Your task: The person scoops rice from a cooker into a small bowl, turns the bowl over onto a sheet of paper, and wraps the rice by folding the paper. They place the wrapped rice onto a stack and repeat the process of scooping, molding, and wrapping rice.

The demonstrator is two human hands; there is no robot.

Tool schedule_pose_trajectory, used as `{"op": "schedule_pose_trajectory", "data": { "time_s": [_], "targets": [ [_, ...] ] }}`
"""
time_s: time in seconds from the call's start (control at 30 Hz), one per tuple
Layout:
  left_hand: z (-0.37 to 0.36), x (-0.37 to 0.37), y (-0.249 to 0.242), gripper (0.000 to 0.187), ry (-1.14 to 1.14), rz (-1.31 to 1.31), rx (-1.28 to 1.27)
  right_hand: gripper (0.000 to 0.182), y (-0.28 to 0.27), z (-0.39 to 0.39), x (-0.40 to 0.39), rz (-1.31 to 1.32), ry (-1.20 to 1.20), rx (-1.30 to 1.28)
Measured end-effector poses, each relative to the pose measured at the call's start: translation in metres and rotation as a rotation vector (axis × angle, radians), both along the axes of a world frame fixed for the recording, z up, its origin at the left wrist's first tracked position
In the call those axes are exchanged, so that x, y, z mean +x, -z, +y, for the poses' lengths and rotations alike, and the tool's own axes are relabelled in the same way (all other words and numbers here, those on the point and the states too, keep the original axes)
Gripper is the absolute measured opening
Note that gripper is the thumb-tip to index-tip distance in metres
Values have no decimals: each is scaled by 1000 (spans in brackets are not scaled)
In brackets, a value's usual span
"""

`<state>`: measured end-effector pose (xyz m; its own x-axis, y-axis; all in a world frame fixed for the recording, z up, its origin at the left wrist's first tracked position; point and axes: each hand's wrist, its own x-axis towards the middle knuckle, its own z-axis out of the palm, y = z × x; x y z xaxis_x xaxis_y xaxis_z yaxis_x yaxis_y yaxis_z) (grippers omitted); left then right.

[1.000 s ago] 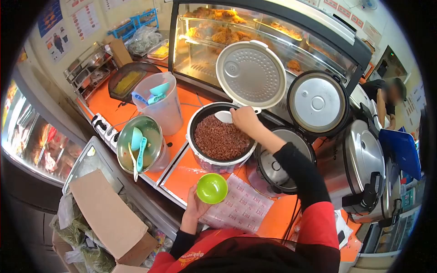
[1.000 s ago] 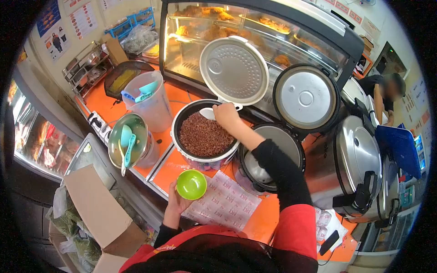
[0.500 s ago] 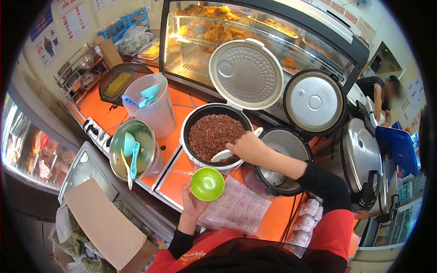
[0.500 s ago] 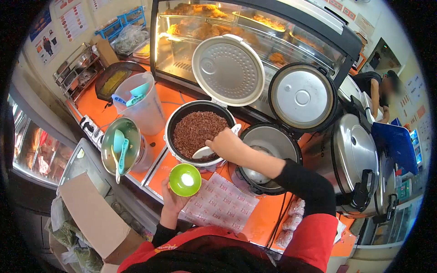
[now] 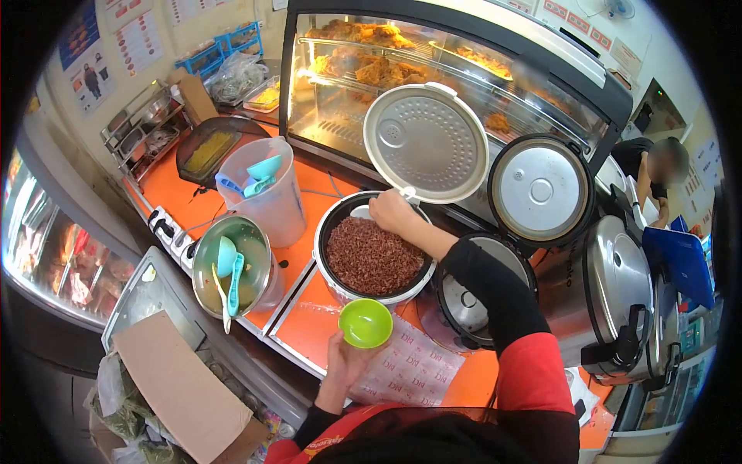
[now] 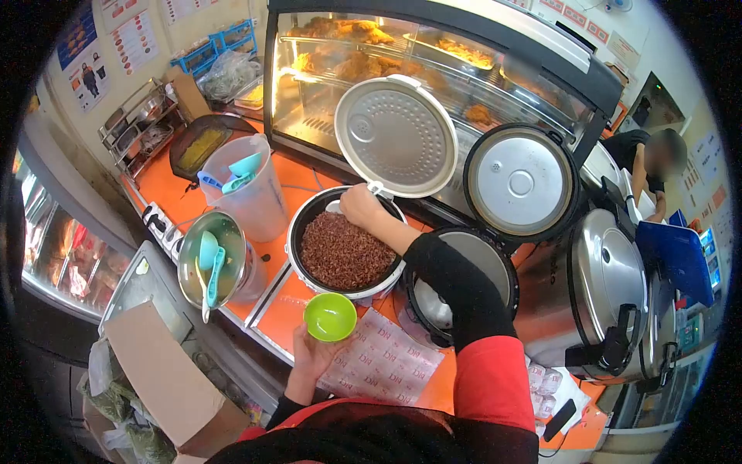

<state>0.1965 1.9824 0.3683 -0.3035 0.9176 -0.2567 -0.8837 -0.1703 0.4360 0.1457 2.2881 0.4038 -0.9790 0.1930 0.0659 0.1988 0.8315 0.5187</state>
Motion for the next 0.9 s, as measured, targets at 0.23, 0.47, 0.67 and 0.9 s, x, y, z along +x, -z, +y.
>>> {"op": "schedule_pose_trajectory", "data": {
  "time_s": [0.23, 0.47, 0.67, 0.9],
  "targets": [
    [12, 9, 1, 65, -58, 147, 116, 15, 5, 0, 16, 33, -59, -327],
    [4, -1, -8, 61, -61, 44, 70, 23, -31, -71, 37, -467, -76, 166],
    [-2, -11, -2, 64, 4, 36, 93, 20, 7, -9, 39, -225, 352, 34],
    [-3, -19, 8, 67, 57, 25, 89, 23, -5, -58, 47, -313, 263, 21]
  ]
}}
